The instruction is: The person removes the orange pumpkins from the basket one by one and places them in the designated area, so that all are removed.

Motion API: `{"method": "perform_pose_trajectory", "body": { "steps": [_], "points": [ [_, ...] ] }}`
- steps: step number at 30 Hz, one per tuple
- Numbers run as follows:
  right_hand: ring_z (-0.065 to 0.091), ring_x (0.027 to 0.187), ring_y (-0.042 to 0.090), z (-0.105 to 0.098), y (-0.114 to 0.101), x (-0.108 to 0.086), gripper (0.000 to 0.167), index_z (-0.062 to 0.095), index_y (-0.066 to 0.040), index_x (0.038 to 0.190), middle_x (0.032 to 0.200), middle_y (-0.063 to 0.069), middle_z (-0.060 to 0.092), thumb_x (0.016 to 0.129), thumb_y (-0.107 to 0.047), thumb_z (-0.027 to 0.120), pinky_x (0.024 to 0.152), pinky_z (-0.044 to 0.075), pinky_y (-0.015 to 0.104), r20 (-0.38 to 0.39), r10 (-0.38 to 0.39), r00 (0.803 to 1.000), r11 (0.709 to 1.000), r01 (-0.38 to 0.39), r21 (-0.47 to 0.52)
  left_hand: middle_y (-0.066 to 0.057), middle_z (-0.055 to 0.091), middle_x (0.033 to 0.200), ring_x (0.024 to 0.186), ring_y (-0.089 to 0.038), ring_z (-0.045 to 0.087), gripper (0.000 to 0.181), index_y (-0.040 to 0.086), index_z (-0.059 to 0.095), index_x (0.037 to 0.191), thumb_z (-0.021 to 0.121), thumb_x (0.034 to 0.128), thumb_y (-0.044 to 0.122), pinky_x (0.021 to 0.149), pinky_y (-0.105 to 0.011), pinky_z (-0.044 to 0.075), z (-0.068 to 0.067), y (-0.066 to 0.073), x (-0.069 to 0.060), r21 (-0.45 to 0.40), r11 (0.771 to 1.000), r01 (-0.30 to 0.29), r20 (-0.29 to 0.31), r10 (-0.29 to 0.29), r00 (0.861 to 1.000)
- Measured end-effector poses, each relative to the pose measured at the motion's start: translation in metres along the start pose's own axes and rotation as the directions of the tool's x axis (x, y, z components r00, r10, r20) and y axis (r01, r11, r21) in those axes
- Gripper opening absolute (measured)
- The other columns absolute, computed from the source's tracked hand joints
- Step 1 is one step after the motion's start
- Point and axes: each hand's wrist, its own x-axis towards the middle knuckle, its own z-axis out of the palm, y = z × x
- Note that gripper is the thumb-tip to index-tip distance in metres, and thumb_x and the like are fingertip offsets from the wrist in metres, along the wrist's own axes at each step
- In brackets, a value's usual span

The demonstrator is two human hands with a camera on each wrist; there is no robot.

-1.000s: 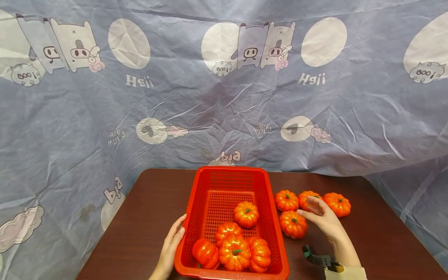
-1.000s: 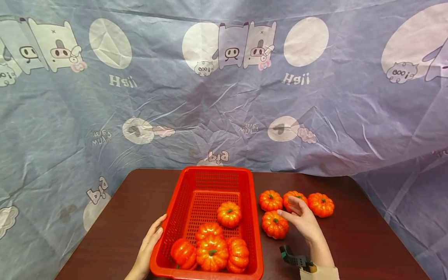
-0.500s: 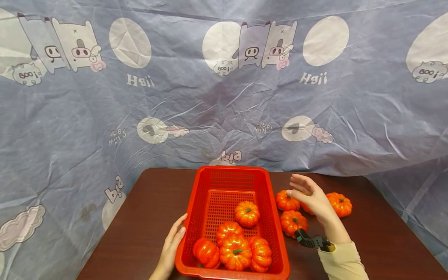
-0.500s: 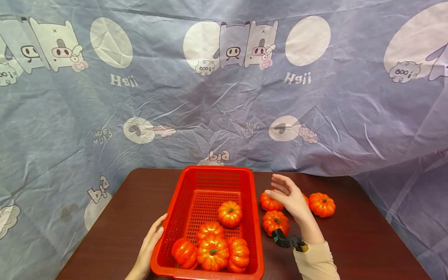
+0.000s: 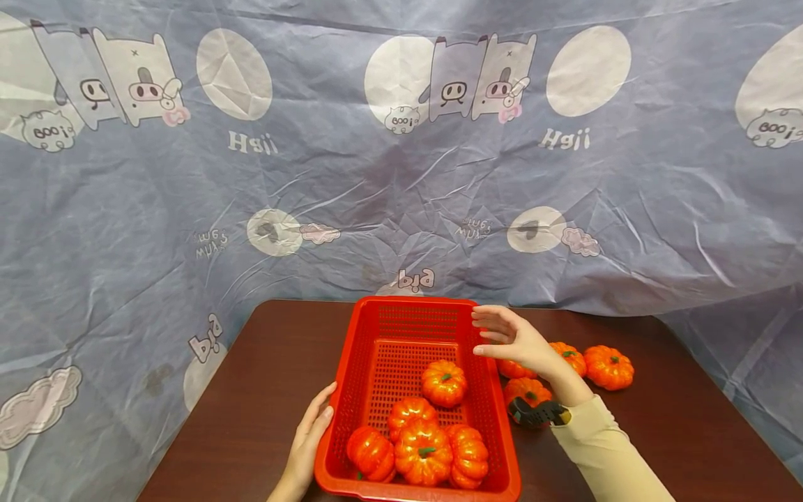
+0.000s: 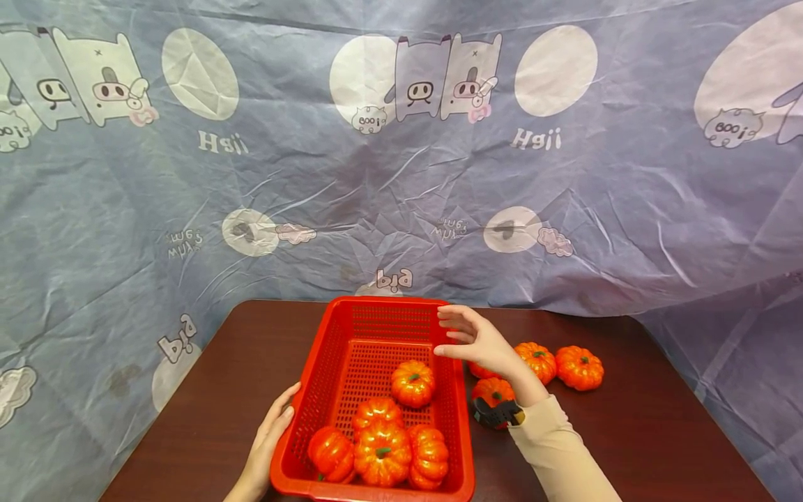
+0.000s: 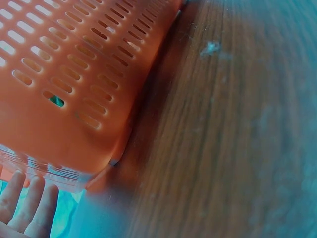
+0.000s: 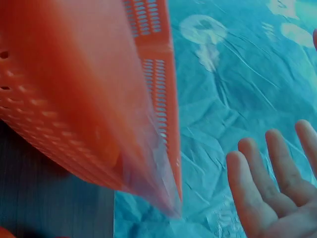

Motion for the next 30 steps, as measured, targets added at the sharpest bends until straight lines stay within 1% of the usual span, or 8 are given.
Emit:
{"method": "perform_pose_trajectory", "body": {
  "steps": [2, 5, 9, 14, 18, 27, 30],
  "points": [
    [0.046, 0.121, 0.036, 0.003, -0.001, 0.005, 0.063, 0.045, -0.005, 0.133, 0.133, 0.017, 0.048, 0.078, -0.006, 0.075, 0.098, 0.040, 0.045, 0.044, 0.015, 0.999, 1.000, -0.014, -0.015, -0.029, 0.039, 0.131, 0.112, -0.028, 0.053, 0.042, 0.007, 0.031, 0.144, 0.034, 0.1027, 0.016, 0.088, -0.034, 0.049, 0.000, 0.000, 0.000, -0.002, 1.000, 0.001, 0.002, -0.001, 1.000],
    [0.048, 0.119, 0.030, 0.006, -0.002, 0.012, 0.062, 0.047, -0.009, 0.132, 0.132, 0.013, 0.050, 0.078, -0.009, 0.077, 0.097, 0.041, 0.044, 0.110, 0.025, 0.994, 0.998, -0.020, -0.051, -0.030, 0.039, 0.131, 0.113, -0.028, 0.052, 0.042, 0.006, 0.030, 0.144, 0.033, 0.1028, 0.015, 0.088, -0.035, 0.049, 0.000, 0.000, 0.000, -0.017, 1.000, -0.002, 0.014, 0.002, 1.000],
    [0.050, 0.118, 0.029, 0.009, -0.003, 0.019, 0.061, 0.048, -0.009, 0.130, 0.130, 0.012, 0.051, 0.077, -0.008, 0.077, 0.097, 0.042, 0.042, 0.175, 0.014, 0.984, 0.998, -0.004, -0.056, -0.030, 0.039, 0.131, 0.113, -0.027, 0.052, 0.044, 0.005, 0.027, 0.145, 0.032, 0.1031, 0.016, 0.089, -0.035, 0.048, -0.001, -0.001, 0.001, -0.015, 1.000, -0.012, 0.033, 0.012, 0.999],
    [0.049, 0.118, 0.031, 0.015, -0.005, 0.026, 0.061, 0.049, -0.008, 0.130, 0.129, 0.013, 0.051, 0.076, -0.008, 0.078, 0.097, 0.042, 0.042, 0.223, -0.001, 0.975, 1.000, 0.006, -0.024, -0.028, 0.039, 0.132, 0.114, -0.025, 0.052, 0.045, 0.005, 0.027, 0.146, 0.033, 0.1031, 0.018, 0.089, -0.035, 0.048, -0.003, -0.001, 0.001, 0.000, 1.000, 0.002, 0.034, -0.002, 0.999],
    [0.049, 0.119, 0.031, 0.021, -0.003, 0.032, 0.061, 0.048, -0.007, 0.130, 0.129, 0.014, 0.051, 0.077, -0.009, 0.077, 0.097, 0.041, 0.045, 0.258, -0.005, 0.966, 1.000, 0.010, -0.019, -0.029, 0.039, 0.132, 0.114, -0.026, 0.052, 0.046, 0.005, 0.026, 0.147, 0.032, 0.1032, 0.018, 0.090, -0.036, 0.048, -0.003, -0.001, 0.001, 0.001, 1.000, 0.007, 0.041, -0.007, 0.999],
    [0.048, 0.120, 0.034, 0.041, 0.010, 0.041, 0.060, 0.047, -0.003, 0.131, 0.130, 0.017, 0.050, 0.078, -0.007, 0.076, 0.099, 0.038, 0.050, 0.314, 0.036, 0.949, 0.999, -0.039, 0.001, -0.028, 0.037, 0.134, 0.115, -0.024, 0.051, 0.044, 0.007, 0.029, 0.145, 0.034, 0.1030, 0.018, 0.089, -0.033, 0.047, -0.001, -0.001, 0.000, -0.001, 1.000, 0.008, 0.013, -0.008, 1.000],
    [0.048, 0.120, 0.034, 0.050, 0.010, 0.042, 0.057, 0.049, -0.003, 0.129, 0.130, 0.017, 0.051, 0.078, -0.007, 0.076, 0.099, 0.038, 0.051, 0.354, 0.032, 0.935, 0.999, -0.042, 0.020, -0.028, 0.037, 0.134, 0.114, -0.026, 0.051, 0.044, 0.007, 0.030, 0.145, 0.034, 0.1029, 0.018, 0.089, -0.034, 0.048, -0.001, -0.002, 0.000, -0.003, 1.000, 0.011, 0.006, -0.011, 1.000]
  ]
}}
